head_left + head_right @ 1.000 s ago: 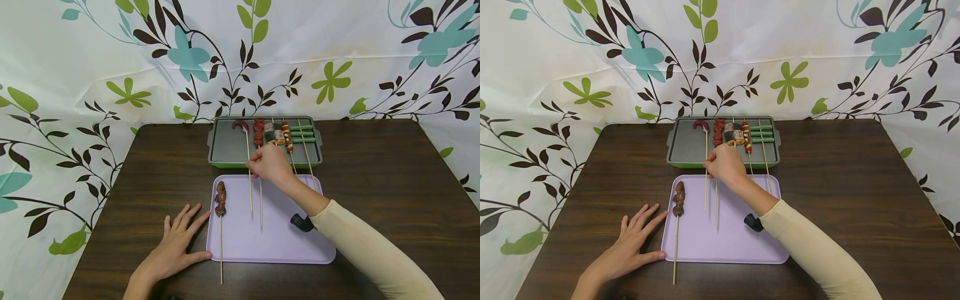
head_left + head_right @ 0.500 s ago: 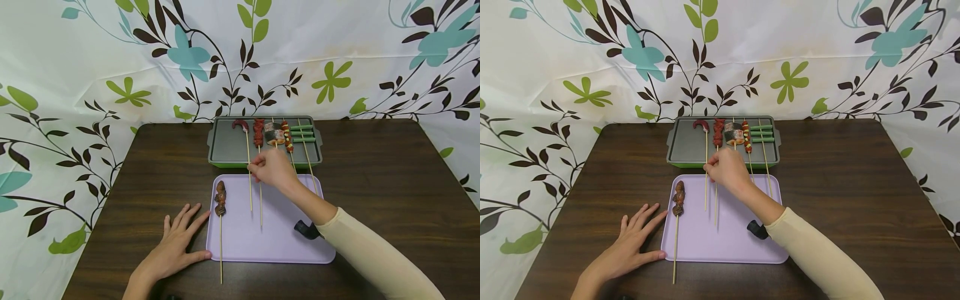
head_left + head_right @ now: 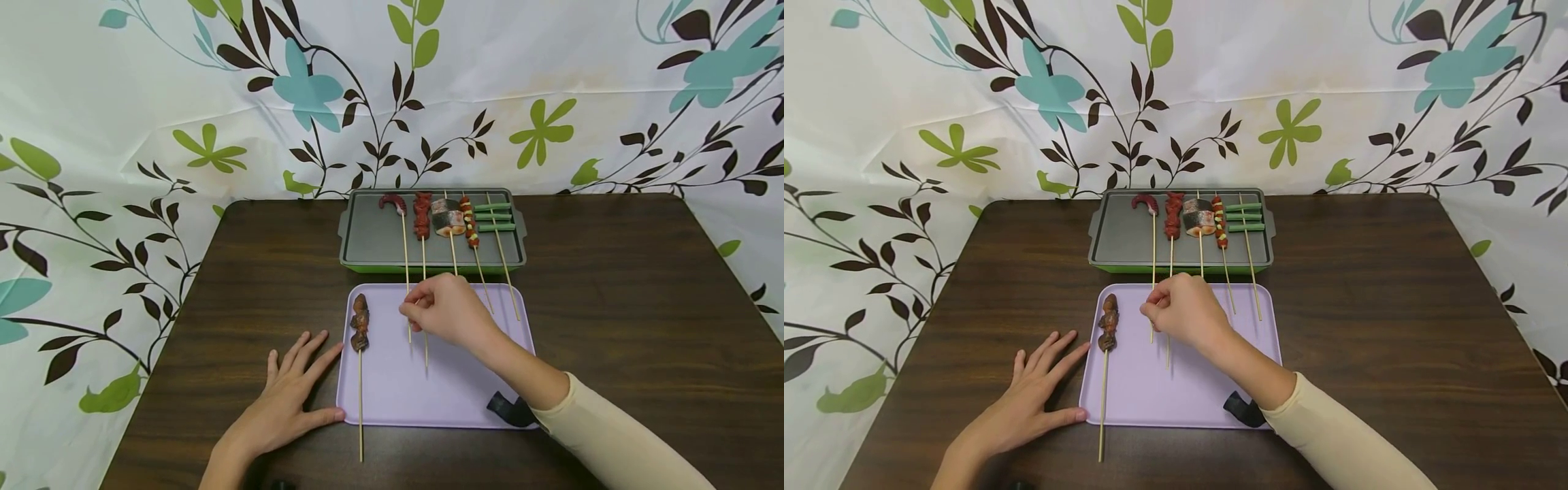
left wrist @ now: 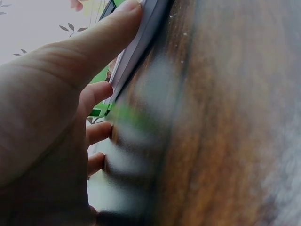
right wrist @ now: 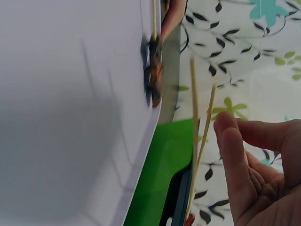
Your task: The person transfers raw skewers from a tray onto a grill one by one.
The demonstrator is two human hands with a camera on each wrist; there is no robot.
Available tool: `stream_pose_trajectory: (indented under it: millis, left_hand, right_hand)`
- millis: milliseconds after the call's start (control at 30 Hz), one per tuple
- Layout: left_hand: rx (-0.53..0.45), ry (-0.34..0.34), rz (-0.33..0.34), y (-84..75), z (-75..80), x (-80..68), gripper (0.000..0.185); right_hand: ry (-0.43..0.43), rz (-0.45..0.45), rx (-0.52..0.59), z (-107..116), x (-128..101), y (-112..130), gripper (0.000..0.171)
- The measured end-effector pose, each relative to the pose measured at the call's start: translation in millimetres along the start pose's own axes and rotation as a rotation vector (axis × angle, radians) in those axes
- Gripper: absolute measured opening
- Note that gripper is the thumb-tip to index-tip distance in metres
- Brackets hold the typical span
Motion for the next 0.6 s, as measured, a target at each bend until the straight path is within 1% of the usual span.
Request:
stream_pose_trajectory:
  millis: [100, 267, 367, 467, 600]
  left_hand:
    - [0.0, -0.002, 0.0, 0.3, 0.0, 0.2, 0.091]
    - [0.004, -0.004, -0.001, 1.0, -0.1, 0.5, 0.091]
    - [0.003, -0.007, -0.007, 0.5, 0.3, 0.5, 0.091]
    - [0.004, -0.011, -0.012, -0.6, 0.5, 0.2, 0.092]
    - [0.002, -0.014, -0.018, -1.7, 0.6, -0.6, 0.092]
  right_hand:
    - [0.038, 0.054, -0.021, -14, -15, 10, 0.008]
    - [0.107, 0.174, -0.122, -46, -40, 31, 0.01]
    - [0.133, 0.235, -0.174, -64, -50, 40, 0.011]
    - [0.144, 0.248, -0.214, -79, -55, 41, 0.012]
    - [0.128, 0.232, -0.277, -96, -58, 36, 0.016]
Point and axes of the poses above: each hand's wrist, its own x-axis towards the middle knuckle, its own z-axis out of the back of the hand, y = z × x, the point moved 10 cm from there along x, towards the middle knuckle, and after that the axes turned 1 degree about -x, right-handed, at the moved point
